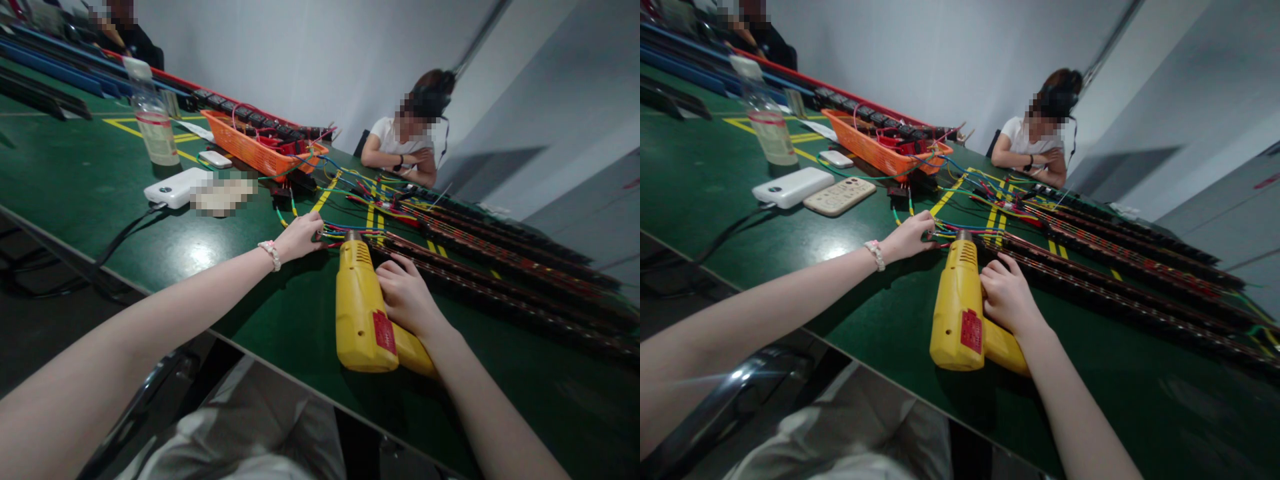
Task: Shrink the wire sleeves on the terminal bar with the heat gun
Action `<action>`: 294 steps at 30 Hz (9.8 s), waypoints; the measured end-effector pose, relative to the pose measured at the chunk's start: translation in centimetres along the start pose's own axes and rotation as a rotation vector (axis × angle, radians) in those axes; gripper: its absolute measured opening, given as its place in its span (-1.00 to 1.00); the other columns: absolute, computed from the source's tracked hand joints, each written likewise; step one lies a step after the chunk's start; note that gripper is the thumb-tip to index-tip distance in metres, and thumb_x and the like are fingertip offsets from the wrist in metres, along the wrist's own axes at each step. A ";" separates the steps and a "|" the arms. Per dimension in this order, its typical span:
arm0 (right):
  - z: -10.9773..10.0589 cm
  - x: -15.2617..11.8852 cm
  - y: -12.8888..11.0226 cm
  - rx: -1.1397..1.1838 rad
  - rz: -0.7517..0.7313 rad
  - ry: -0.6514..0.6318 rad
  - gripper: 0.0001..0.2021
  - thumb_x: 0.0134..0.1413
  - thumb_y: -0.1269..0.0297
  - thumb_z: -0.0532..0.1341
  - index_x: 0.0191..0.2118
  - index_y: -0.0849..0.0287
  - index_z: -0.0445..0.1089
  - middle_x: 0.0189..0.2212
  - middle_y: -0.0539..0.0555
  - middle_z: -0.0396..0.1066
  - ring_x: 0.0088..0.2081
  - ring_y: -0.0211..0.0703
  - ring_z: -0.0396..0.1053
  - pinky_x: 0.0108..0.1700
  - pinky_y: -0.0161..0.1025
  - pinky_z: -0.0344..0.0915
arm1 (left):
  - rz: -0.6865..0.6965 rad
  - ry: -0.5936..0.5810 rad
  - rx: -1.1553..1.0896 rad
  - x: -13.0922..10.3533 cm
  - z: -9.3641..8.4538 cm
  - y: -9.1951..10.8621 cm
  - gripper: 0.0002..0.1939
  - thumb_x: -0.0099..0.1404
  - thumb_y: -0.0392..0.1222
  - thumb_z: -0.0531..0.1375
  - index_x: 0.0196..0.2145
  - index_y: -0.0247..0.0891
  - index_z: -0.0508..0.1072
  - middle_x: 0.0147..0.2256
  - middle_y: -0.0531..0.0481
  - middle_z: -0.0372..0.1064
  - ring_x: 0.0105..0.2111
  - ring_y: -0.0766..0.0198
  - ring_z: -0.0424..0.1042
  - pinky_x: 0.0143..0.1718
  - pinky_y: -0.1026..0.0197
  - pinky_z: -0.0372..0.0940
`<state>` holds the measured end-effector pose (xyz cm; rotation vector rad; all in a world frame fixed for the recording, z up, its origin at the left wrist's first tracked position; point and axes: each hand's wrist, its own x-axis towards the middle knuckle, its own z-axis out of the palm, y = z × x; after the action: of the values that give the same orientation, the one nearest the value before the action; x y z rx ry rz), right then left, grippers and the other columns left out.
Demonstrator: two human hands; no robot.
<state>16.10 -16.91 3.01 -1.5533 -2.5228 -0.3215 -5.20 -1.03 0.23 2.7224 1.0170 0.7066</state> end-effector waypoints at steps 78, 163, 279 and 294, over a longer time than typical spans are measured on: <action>-1.4 -1.2 0.0 -0.023 0.150 -0.131 -0.90 -0.15 0.41 0.11 -0.48 0.22 0.37 -0.55 -0.01 0.31 -0.36 -0.30 0.25 0.12 -0.18 -0.15 | 0.011 0.008 -0.044 -0.5 -1.1 0.1 -0.70 0.10 -0.02 0.09 -0.46 -0.39 0.29 -0.25 -0.01 0.17 -0.30 0.55 0.13 -0.25 0.41 0.10; -1.6 0.5 -2.3 0.043 0.075 -0.201 -0.89 -0.12 0.36 0.09 -0.47 0.22 0.36 -0.48 -0.03 0.38 -0.33 -0.27 0.21 0.09 -0.16 -0.17 | -0.002 -0.018 0.074 -1.1 -3.1 2.4 -0.66 0.17 -0.03 -0.08 -0.41 -0.34 0.33 -0.28 0.03 0.23 -0.23 0.50 0.15 -0.11 0.29 0.00; -2.1 1.4 -3.5 0.046 0.153 -0.311 -0.82 -0.09 0.30 0.03 -0.34 0.16 0.32 -0.43 0.01 0.40 -0.39 -0.23 0.30 -0.24 -0.28 -0.04 | -0.523 -0.187 -0.685 0.3 -1.6 3.0 -0.59 0.11 0.06 -0.08 -0.49 -0.39 0.29 -0.61 0.05 0.22 -0.65 0.57 0.18 -0.62 0.47 0.18; -2.0 1.5 -3.4 0.056 0.135 -0.348 -0.82 -0.06 0.31 0.02 -0.36 0.19 0.33 -0.39 0.02 0.42 -0.37 -0.25 0.31 -0.20 -0.26 -0.07 | -0.472 -0.185 -0.600 0.1 -2.2 3.0 -0.53 0.14 0.10 -0.11 -0.50 -0.41 0.30 -0.59 0.05 0.28 -0.62 0.61 0.20 -0.57 0.52 0.13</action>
<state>12.43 -17.67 4.95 -1.8865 -2.6238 0.0421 -4.46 -3.28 3.13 1.9051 1.1191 0.5456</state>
